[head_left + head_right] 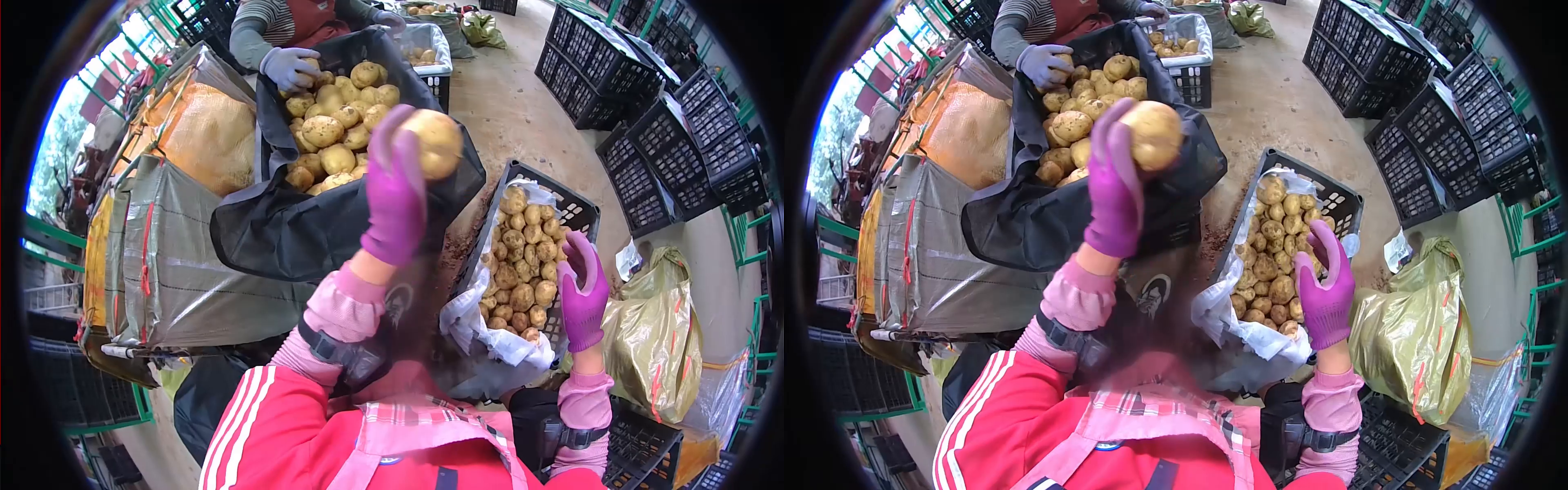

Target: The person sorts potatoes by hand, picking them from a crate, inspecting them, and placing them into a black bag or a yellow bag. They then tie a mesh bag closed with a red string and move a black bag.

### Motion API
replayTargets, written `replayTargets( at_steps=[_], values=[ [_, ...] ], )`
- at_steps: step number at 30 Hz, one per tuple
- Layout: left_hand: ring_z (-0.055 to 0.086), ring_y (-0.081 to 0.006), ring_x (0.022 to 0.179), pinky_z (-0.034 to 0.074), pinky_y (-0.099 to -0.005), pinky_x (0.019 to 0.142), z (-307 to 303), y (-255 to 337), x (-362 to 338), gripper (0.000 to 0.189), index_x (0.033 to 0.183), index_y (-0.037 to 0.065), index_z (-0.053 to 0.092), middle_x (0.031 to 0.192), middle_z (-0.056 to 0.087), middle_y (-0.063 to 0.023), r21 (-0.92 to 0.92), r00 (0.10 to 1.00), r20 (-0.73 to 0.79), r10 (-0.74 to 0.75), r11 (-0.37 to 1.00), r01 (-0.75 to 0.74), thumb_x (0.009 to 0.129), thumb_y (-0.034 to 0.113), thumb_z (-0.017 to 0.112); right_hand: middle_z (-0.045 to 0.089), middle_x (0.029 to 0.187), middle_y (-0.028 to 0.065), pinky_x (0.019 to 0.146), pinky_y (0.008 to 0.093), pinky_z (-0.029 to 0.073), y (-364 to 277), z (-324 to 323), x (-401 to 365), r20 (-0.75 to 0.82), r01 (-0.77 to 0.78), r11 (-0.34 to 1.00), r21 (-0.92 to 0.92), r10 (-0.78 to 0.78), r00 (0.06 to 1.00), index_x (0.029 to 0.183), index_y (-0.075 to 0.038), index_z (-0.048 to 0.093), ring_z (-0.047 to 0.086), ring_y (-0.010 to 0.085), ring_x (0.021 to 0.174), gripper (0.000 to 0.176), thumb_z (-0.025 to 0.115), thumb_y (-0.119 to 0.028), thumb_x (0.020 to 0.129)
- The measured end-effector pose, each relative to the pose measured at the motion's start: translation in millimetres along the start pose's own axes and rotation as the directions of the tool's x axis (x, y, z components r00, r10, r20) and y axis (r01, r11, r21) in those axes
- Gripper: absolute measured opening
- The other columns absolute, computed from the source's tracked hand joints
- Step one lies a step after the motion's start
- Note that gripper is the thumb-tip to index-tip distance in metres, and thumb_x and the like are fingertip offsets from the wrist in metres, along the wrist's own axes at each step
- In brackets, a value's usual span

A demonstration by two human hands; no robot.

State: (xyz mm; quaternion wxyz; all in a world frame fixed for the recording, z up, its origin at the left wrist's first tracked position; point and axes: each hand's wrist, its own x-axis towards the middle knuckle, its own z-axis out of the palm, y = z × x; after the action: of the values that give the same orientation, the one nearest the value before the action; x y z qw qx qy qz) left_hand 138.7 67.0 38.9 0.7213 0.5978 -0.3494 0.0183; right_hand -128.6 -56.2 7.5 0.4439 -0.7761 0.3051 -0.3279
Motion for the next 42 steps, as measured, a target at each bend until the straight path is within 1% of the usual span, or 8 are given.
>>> replayTargets(
  at_steps=[5,11,18,25,28,33,35,42],
  values=[
    [0.056,-0.0366,0.119,0.042,-0.0430,0.105,-50,-38,26,0.034,0.125,-0.003,0.055,0.126,0.058,-0.0207,0.679,0.878,0.047,0.477,0.629,-0.379,0.093,0.009,0.057,0.064,0.124,0.0101,0.099,0.0323,0.049,45,-25,26,0.065,-0.065,0.996,0.064,0.061,0.996,0.132,-0.002,0.058,0.062,0.0206,0.114,0.042,0.066,-0.013,0.093],
    [0.061,-0.0274,0.118,0.046,-0.0344,0.101,16,10,-50,0.033,0.125,-0.001,0.061,0.122,0.064,-0.0160,0.078,0.842,0.536,0.061,0.990,-0.121,0.092,0.004,0.060,0.065,0.120,0.0215,0.095,0.0381,0.050,231,-31,74,0.237,-0.259,0.721,-0.643,0.509,0.828,0.126,-0.004,0.062,0.065,0.0324,0.109,0.061,0.072,-0.041,0.078],
    [0.060,-0.0342,0.119,0.047,-0.0378,0.101,46,2,-79,0.040,0.128,0.000,0.059,0.126,0.062,-0.0191,0.210,0.574,0.801,-0.167,0.978,-0.009,0.089,0.008,0.065,0.055,0.135,0.0209,0.096,0.0440,0.052,318,53,12,-0.342,-0.605,0.054,-0.794,0.783,0.519,0.136,-0.004,0.049,0.058,0.0338,0.122,0.073,0.071,-0.046,0.081],
    [0.062,-0.0234,0.114,0.047,-0.0342,0.100,51,-6,-70,0.039,0.130,-0.001,0.057,0.124,0.063,-0.0151,0.222,0.582,0.771,-0.259,0.966,0.136,0.093,0.008,0.063,0.066,0.118,0.0184,0.091,0.0417,0.055,330,13,16,-0.172,-0.652,0.285,-0.703,0.821,0.545,0.137,-0.004,0.050,0.066,0.0337,0.109,0.082,0.081,-0.036,0.068],
    [0.062,-0.0263,0.113,0.047,-0.0340,0.101,52,-9,-80,0.049,0.137,-0.001,0.050,0.132,0.057,-0.0169,0.189,0.613,0.765,-0.197,0.979,0.079,0.092,0.012,0.066,0.067,0.114,0.0084,0.080,0.0301,0.055,281,-22,22,0.236,-0.803,0.575,0.158,0.768,0.596,0.139,-0.006,0.050,0.066,0.0181,0.097,0.078,0.083,-0.027,0.072],
    [0.059,-0.0270,0.119,0.046,-0.0349,0.102,56,2,-87,0.081,0.150,-0.001,0.029,0.143,0.047,-0.0205,0.270,0.543,0.738,-0.400,0.913,0.306,0.087,0.023,0.075,0.055,0.132,0.0096,0.093,0.0275,0.050,94,-42,37,0.529,-0.606,0.654,0.453,0.350,0.773,0.145,-0.003,0.042,0.059,0.0163,0.111,0.080,0.078,-0.017,0.075],
    [0.055,-0.0249,0.125,0.045,-0.0348,0.103,59,10,-88,0.091,0.153,0.000,0.023,0.145,0.046,-0.0212,0.156,0.529,0.743,-0.409,0.875,0.457,0.086,0.028,0.078,0.053,0.135,0.0106,0.102,0.0305,0.044,14,-35,29,0.493,-0.534,0.675,0.508,0.281,0.824,0.147,-0.001,0.037,0.055,0.0185,0.120,0.084,0.077,-0.016,0.074],
    [0.053,-0.0202,0.123,0.044,-0.0333,0.103,50,7,-88,0.074,0.147,0.000,0.033,0.137,0.051,-0.0163,-0.144,0.771,0.637,-0.002,0.982,0.122,0.090,0.024,0.073,0.048,0.142,0.0114,0.112,0.0347,0.037,-46,-5,0,0.286,-0.245,0.792,0.560,0.093,0.954,0.146,0.000,0.037,0.048,0.0219,0.131,0.084,0.078,-0.007,0.072]
  ],
)
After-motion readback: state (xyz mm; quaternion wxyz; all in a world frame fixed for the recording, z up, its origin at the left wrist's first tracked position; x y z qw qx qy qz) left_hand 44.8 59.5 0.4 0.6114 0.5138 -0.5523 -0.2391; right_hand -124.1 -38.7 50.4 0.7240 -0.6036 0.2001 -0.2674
